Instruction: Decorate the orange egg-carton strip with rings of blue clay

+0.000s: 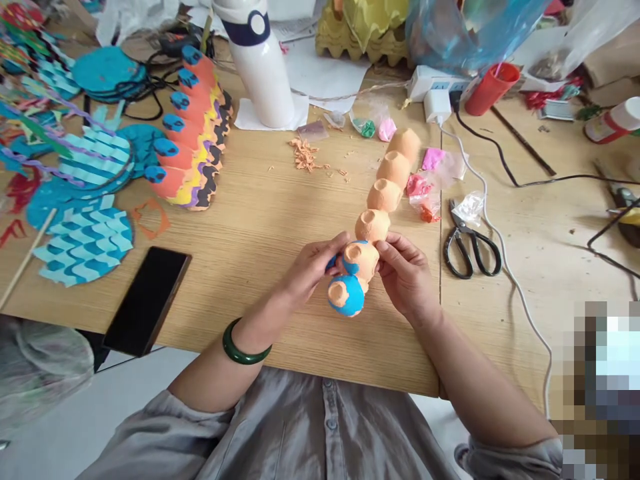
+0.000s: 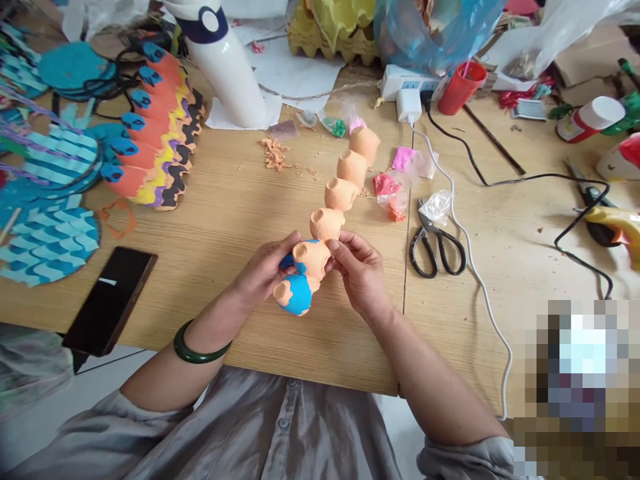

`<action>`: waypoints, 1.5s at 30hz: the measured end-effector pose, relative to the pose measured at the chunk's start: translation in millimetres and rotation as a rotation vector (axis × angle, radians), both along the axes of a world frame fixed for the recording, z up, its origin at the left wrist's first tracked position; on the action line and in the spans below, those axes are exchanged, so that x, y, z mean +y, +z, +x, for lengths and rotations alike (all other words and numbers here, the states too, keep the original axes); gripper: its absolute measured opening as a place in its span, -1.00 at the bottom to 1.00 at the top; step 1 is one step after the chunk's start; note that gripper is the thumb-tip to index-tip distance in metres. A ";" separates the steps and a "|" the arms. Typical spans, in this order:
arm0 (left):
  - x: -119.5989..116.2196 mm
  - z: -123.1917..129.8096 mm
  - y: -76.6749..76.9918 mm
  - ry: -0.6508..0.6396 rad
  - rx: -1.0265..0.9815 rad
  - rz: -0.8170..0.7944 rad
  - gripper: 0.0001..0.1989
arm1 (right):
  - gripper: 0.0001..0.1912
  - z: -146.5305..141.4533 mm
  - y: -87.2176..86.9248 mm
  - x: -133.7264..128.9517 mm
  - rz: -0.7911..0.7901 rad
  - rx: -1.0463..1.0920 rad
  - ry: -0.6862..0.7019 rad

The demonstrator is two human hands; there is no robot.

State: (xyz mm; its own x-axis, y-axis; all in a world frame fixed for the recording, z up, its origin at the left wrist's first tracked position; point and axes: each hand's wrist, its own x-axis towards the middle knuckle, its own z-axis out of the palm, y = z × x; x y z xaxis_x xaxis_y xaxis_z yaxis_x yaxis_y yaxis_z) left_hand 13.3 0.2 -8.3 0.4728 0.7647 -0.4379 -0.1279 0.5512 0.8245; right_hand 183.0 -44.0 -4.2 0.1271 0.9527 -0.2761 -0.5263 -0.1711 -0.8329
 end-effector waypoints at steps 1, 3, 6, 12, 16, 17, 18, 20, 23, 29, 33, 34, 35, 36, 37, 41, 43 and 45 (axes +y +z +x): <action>0.0 0.2 0.8 0.007 0.021 0.037 -0.41 | -0.77 0.7 -0.4 0.4 0.010 -0.021 -0.011; 0.6 0.7 2.7 0.031 0.062 0.086 -0.41 | -0.78 2.8 -1.8 1.5 0.024 -0.052 -0.043; 4.4 0.1 6.7 0.173 0.090 0.113 -0.62 | -0.79 7.0 -5.4 3.8 0.013 -0.079 -0.079; 13.7 -2.9 14.7 0.432 -0.201 0.058 -0.69 | -0.74 10.5 -10.6 5.8 -0.040 -0.083 0.086; 8.3 -0.5 13.7 0.437 -0.203 0.123 -0.67 | -0.73 11.4 -9.9 5.0 -0.083 -0.178 0.239; 6.2 0.5 13.0 0.424 -0.195 0.145 -0.68 | -0.75 12.2 -9.9 5.0 -0.082 -0.261 0.263; 4.3 1.6 12.4 0.407 -0.188 0.162 -0.68 | -0.77 13.3 -10.3 5.2 -0.063 -0.377 0.264; 1.5 3.7 11.2 0.360 -0.181 0.169 -0.68 | -0.83 16.2 -11.8 5.8 0.017 -0.675 0.211; 0.3 5.7 9.5 0.322 -0.183 0.134 -0.72 | -0.86 21.3 -15.2 6.9 0.114 -1.069 0.108; -0.4 7.6 11.5 0.228 -0.241 0.049 -0.58 | -0.89 21.8 -15.3 5.2 0.187 -1.397 -0.022; -2.9 9.8 16.0 0.176 -0.221 0.005 -0.49 | -0.89 14.2 -7.3 -1.2 0.457 -1.255 -0.191; -3.8 10.1 16.1 0.172 -0.207 0.015 -0.48 | -0.88 12.1 -5.3 -3.2 0.531 -1.211 -0.194; -4.7 10.2 15.5 0.168 -0.192 0.033 -0.48 | -0.84 10.1 -3.6 -5.2 0.611 -1.197 -0.178; -5.8 10.0 14.4 0.162 -0.177 0.057 -0.49 | -0.78 8.1 -2.3 -7.0 0.679 -1.196 -0.161; -7.0 9.7 12.8 0.151 -0.163 0.086 -0.49 | -0.71 6.3 -1.5 -8.4 0.735 -1.205 -0.137; -11.5 7.3 6.5 0.084 -0.097 0.185 -0.51 | -0.64 0.9 -1.1 -10.6 0.848 -1.285 -0.094; -12.8 6.6 5.5 0.062 -0.071 0.200 -0.51 | -0.72 -0.7 -1.0 -10.6 0.854 -1.300 -0.111; -13.1 6.3 6.2 0.045 -0.083 0.206 -0.51 | -0.80 -1.3 -0.3 -10.5 0.823 -1.271 -0.129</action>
State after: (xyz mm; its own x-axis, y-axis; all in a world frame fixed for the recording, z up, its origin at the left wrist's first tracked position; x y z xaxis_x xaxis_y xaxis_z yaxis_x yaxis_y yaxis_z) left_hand 19.6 -12.9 -2.1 0.4645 0.8549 -0.2312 -0.2205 0.3645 0.9047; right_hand 181.7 -54.6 -4.5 -0.0446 0.7462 0.6642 0.6179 0.5430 -0.5686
